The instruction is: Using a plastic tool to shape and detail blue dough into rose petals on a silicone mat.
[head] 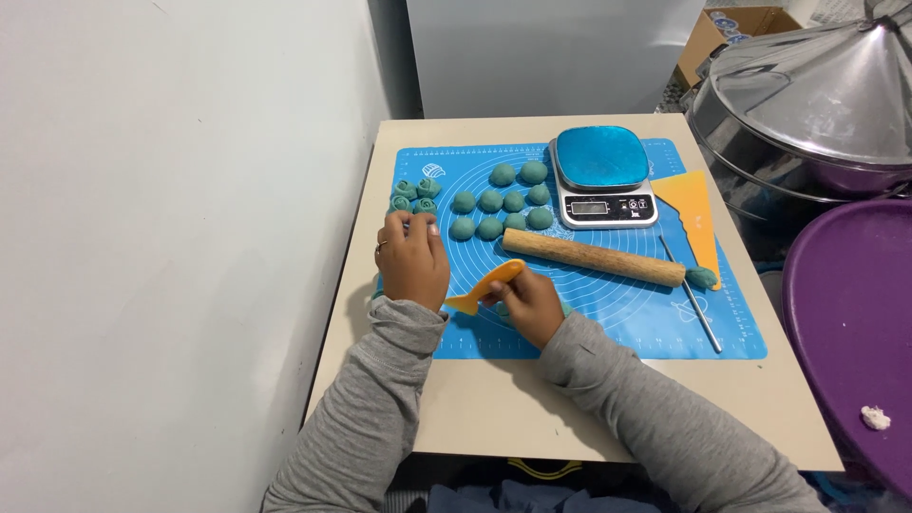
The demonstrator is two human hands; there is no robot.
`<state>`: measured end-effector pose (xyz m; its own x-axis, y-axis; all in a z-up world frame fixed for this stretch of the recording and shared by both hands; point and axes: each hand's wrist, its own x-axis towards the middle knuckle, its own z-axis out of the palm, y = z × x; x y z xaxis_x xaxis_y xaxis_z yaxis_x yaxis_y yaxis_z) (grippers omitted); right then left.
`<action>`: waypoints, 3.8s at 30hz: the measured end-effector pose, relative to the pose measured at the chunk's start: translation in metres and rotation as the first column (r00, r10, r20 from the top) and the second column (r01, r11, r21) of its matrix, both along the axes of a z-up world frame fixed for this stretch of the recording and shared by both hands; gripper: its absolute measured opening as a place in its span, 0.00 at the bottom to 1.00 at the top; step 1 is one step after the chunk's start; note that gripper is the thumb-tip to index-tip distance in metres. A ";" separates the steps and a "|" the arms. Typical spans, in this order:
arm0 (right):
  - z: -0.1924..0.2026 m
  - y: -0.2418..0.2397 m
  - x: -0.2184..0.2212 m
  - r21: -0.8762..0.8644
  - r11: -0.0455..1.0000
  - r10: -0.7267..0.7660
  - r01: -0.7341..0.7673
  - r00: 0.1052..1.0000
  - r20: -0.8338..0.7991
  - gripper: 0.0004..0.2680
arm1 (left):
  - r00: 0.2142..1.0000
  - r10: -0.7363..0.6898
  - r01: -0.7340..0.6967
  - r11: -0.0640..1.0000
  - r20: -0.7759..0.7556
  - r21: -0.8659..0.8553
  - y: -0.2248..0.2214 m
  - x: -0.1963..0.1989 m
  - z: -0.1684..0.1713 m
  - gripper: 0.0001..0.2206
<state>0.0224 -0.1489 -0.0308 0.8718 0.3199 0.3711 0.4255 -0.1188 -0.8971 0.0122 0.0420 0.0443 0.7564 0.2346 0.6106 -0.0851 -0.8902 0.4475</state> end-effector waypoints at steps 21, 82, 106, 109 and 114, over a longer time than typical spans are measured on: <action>0.031 -0.151 0.019 0.440 0.877 0.148 -0.195 0.979 0.140 0.14 | 0.820 -0.525 0.570 0.789 -0.230 0.230 -0.031 -0.002 -0.042 0.06; 0.060 -0.080 -0.020 -0.381 0.887 0.207 -0.263 0.961 -0.182 0.09 | 0.605 -0.531 0.740 0.649 -0.593 0.175 -0.049 -0.017 -0.051 0.22; 0.083 -0.156 0.003 0.097 0.936 0.337 -0.338 0.941 0.030 0.11 | 0.658 -0.543 0.709 0.680 -0.521 0.186 -0.045 -0.008 -0.062 0.14; 0.116 -0.150 -0.009 -0.233 0.946 0.268 -0.227 0.950 0.160 0.07 | 0.667 -0.545 0.705 0.682 -0.507 0.195 -0.045 -0.007 -0.065 0.09; 0.136 -0.135 -0.025 -0.797 0.535 0.240 -0.280 0.955 -0.175 0.12 | 0.628 -0.555 0.725 0.672 -0.546 0.151 -0.047 -0.009 -0.060 0.14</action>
<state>-0.0030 -0.2839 0.1052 0.7068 0.6806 -0.1930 0.5267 -0.6884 -0.4987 0.0031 -0.0051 -0.0160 0.8179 -0.5615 0.1254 -0.5721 -0.7707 0.2807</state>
